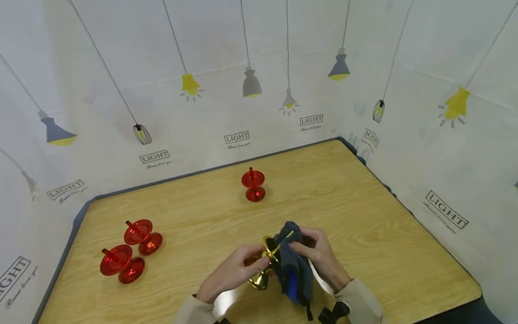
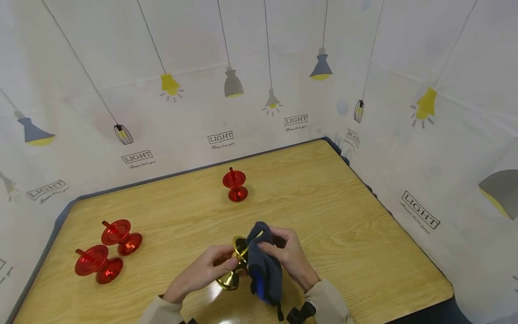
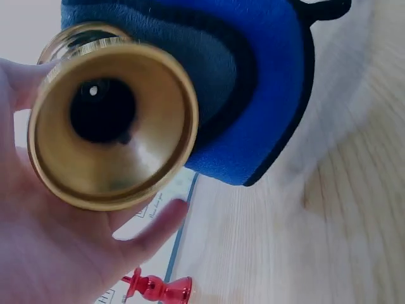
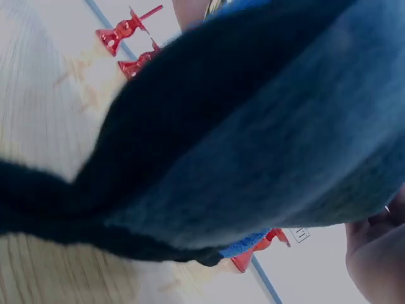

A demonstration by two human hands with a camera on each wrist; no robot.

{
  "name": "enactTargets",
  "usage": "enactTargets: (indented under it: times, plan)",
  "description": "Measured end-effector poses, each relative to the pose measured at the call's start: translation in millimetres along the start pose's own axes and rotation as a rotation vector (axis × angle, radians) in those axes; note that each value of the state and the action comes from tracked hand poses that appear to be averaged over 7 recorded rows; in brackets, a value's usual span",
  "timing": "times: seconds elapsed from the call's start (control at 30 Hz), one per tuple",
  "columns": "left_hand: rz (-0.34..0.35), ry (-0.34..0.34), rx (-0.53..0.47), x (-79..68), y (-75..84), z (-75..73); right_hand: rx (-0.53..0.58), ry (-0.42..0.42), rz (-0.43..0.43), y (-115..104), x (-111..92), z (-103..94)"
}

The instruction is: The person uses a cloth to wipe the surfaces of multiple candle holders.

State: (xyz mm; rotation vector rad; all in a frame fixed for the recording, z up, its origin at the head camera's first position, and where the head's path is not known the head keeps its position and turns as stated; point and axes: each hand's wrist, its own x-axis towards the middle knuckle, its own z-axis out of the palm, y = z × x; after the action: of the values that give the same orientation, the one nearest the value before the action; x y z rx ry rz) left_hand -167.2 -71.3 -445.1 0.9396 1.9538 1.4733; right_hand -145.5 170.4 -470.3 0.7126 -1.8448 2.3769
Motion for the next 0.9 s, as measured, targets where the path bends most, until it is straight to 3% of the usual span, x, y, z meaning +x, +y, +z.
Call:
enactTargets:
  times: [0.2,0.33,0.43,0.57,0.77,0.9]
  plan:
    - [-0.034,0.180,0.131,-0.6,2.4,7.0,-0.068,0.072,0.008,-1,2,3.1]
    - [-0.020,0.358,0.239,-0.7,4.9,12.2,-0.101,0.129,0.053,-1,2,6.9]
    - [0.015,0.425,0.252,-1.0,7.6,13.4,-0.112,0.156,0.084,-2,3,8.8]
    - [0.025,0.388,0.221,-2.9,8.7,10.9,-0.133,0.148,0.108,-1,4,8.6]
    - [-0.040,0.277,0.148,-5.9,3.1,3.6,-0.126,0.076,0.116,-1,4,5.5]
    - [-0.023,0.193,0.079,-5.4,0.7,-1.2,-0.104,0.039,0.106,0,5,3.6]
